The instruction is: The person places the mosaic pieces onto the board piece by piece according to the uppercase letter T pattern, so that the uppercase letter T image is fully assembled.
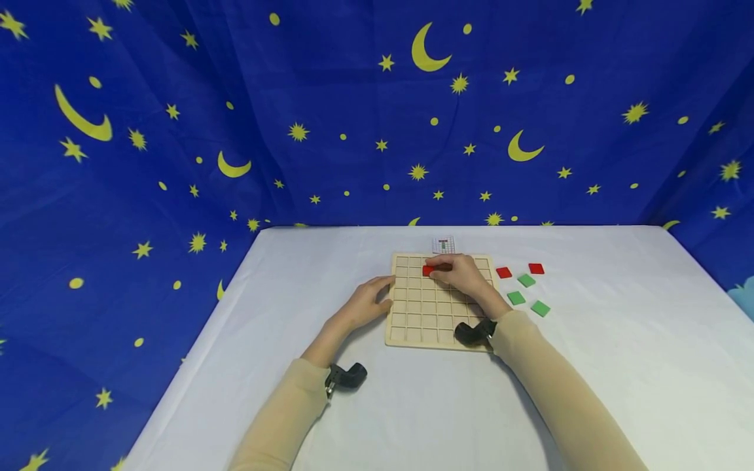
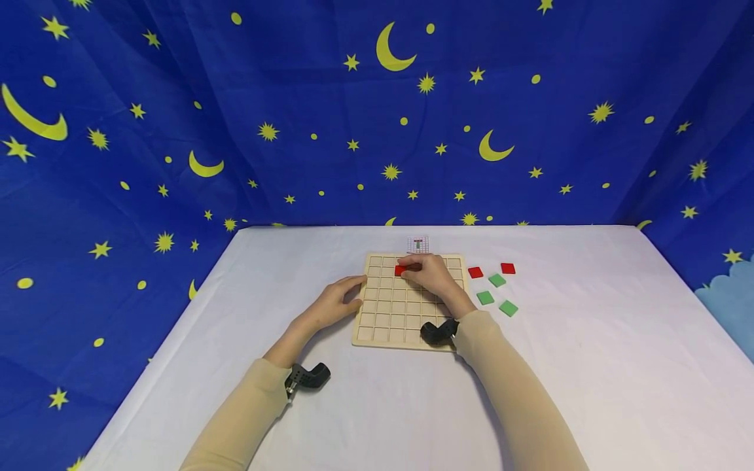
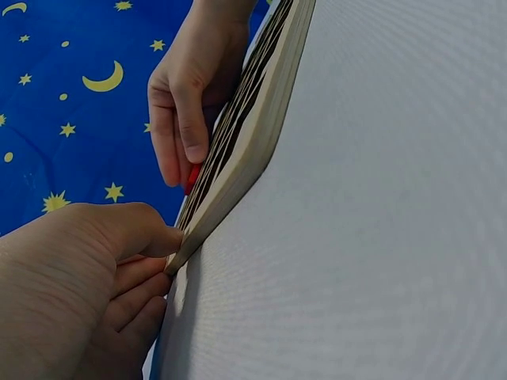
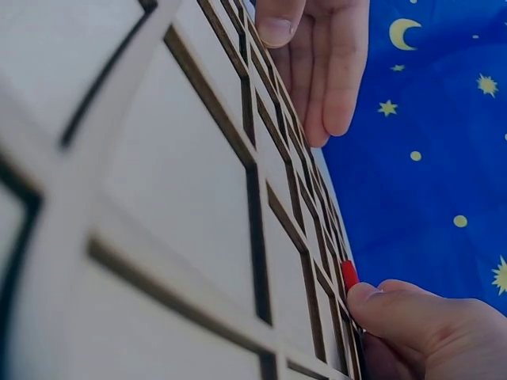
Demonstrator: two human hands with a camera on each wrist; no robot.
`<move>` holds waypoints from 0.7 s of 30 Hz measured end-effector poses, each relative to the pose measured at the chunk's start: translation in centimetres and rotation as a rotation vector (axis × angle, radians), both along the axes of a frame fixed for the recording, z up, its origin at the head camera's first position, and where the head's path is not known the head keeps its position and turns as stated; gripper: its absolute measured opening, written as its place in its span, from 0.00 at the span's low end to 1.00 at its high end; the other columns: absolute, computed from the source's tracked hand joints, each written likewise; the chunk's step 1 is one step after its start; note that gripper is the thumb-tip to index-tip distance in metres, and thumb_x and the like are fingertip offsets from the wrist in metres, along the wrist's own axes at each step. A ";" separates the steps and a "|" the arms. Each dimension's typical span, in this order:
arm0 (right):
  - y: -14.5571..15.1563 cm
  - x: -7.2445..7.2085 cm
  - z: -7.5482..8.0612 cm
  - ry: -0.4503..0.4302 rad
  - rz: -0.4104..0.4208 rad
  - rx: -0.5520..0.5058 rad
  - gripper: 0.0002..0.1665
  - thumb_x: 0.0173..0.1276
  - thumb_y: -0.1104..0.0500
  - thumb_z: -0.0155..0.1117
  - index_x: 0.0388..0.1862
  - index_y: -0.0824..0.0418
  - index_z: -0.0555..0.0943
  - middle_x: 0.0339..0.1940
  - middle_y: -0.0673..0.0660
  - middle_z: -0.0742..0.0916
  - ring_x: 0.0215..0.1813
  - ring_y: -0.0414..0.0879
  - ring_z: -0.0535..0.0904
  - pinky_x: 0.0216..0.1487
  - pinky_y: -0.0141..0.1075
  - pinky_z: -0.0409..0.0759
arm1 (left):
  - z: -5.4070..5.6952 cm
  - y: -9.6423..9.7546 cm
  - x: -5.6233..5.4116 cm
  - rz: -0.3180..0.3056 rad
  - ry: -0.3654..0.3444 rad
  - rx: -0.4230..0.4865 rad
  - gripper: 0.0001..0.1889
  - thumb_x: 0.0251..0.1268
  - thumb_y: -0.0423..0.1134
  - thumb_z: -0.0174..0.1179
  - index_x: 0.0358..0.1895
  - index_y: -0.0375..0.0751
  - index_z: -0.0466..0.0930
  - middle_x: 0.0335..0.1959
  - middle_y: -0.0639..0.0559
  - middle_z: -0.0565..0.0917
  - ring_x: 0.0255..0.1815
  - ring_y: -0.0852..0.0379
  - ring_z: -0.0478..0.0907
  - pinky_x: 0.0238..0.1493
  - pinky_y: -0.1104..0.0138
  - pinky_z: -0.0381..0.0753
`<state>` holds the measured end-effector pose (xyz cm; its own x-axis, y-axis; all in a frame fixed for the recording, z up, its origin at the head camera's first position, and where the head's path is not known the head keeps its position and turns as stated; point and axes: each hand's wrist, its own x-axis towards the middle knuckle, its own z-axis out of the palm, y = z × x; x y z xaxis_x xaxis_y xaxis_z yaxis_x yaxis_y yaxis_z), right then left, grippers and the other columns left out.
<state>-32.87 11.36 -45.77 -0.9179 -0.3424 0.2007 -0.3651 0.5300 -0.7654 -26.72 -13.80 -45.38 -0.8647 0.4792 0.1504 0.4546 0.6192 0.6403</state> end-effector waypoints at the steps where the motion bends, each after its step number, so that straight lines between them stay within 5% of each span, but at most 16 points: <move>1: 0.0 0.0 0.0 0.005 -0.001 0.007 0.19 0.59 0.62 0.70 0.51 0.61 0.83 0.52 0.59 0.83 0.57 0.54 0.76 0.59 0.47 0.73 | 0.0 0.0 0.0 0.002 -0.004 0.000 0.29 0.61 0.31 0.58 0.67 0.30 0.63 0.64 0.38 0.69 0.67 0.45 0.63 0.68 0.60 0.61; 16: 0.1 0.1 0.1 0.087 0.038 0.101 0.21 0.59 0.61 0.69 0.53 0.61 0.82 0.52 0.60 0.84 0.57 0.56 0.76 0.58 0.50 0.74 | 0.0 0.0 0.0 0.001 -0.006 0.005 0.29 0.62 0.31 0.58 0.67 0.30 0.63 0.65 0.39 0.69 0.67 0.46 0.63 0.68 0.61 0.60; 21: 0.1 0.1 0.2 -0.007 0.015 -0.018 0.21 0.60 0.60 0.69 0.54 0.61 0.82 0.51 0.58 0.84 0.55 0.53 0.78 0.56 0.47 0.76 | 0.0 0.0 0.1 -0.001 -0.001 0.012 0.29 0.62 0.31 0.58 0.67 0.29 0.63 0.64 0.38 0.69 0.67 0.45 0.63 0.68 0.60 0.60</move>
